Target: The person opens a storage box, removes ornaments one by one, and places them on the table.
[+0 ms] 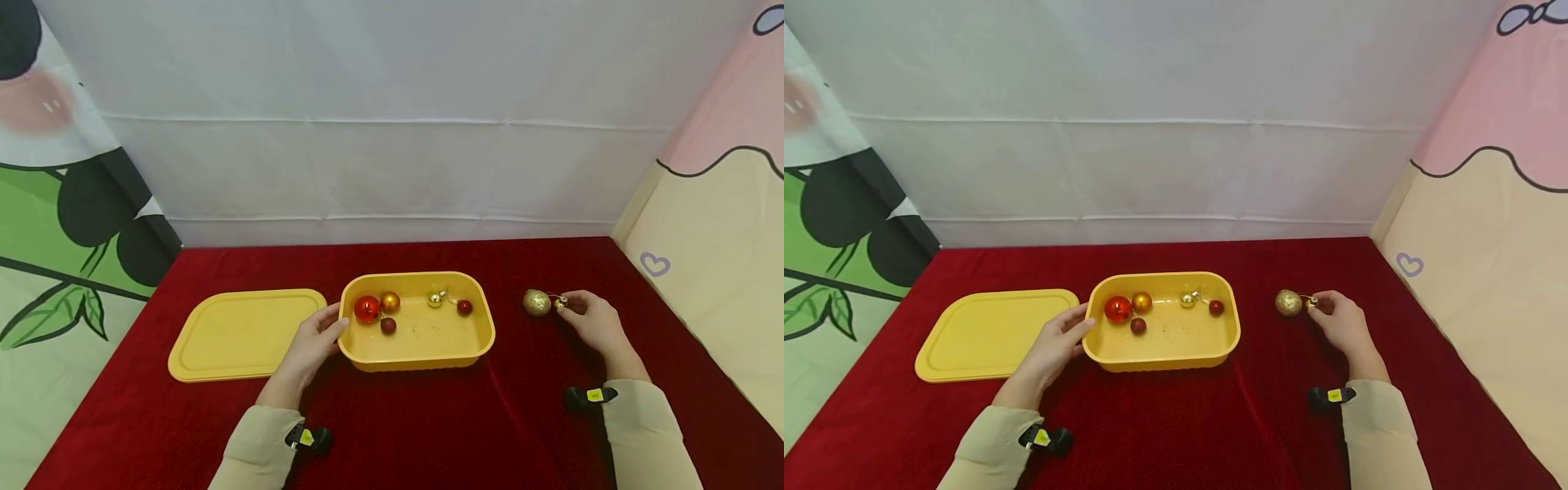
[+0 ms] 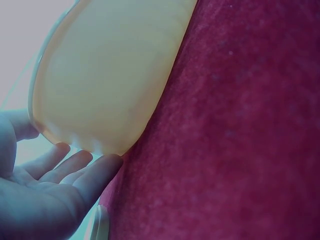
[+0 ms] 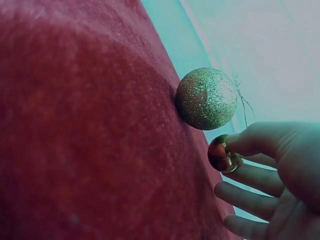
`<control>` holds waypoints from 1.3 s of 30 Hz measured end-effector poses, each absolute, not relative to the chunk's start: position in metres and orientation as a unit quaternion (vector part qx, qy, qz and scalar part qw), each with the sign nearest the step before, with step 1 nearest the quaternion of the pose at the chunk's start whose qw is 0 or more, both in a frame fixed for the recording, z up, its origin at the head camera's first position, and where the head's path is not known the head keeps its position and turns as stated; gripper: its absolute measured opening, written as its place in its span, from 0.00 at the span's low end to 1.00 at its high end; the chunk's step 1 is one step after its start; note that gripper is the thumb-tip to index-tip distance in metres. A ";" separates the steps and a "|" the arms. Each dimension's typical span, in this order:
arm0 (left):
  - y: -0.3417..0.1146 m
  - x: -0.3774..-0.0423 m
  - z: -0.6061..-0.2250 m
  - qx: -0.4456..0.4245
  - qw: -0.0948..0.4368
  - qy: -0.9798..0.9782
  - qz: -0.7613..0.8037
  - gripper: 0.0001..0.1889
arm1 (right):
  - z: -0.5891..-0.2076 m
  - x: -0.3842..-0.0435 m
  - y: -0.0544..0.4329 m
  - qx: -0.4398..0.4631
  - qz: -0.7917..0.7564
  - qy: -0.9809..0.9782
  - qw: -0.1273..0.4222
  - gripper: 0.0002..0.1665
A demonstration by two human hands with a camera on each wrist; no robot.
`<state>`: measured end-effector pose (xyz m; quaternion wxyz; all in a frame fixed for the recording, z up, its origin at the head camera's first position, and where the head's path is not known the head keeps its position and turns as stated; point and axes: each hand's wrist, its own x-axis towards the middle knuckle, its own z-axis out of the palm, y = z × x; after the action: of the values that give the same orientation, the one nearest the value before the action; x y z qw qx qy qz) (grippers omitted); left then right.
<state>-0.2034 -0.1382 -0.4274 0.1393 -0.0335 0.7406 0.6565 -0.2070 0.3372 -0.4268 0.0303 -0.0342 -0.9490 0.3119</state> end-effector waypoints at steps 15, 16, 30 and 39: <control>-0.139 -0.204 -0.428 -0.026 0.140 0.738 0.660 0.27 | -0.426 -0.206 0.335 -0.030 0.299 -0.954 0.003 0.22; -0.139 -0.204 -0.429 -0.027 0.140 0.738 0.660 0.27 | -0.426 -0.206 0.335 -0.030 0.300 -0.953 0.002 0.22; -0.142 -0.205 -0.429 -0.027 0.139 0.738 0.659 0.27 | -0.420 -0.205 0.335 -0.027 0.310 -0.950 0.013 0.31; -0.141 -0.205 -0.428 -0.023 0.137 0.738 0.661 0.26 | -0.412 -0.204 0.328 -0.023 0.311 -0.949 0.037 0.30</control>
<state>-0.2046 -0.1408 -0.4280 0.1366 -0.0232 0.7378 0.6606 -0.2042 0.3285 -0.4121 0.0373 -0.0232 -0.9495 0.3108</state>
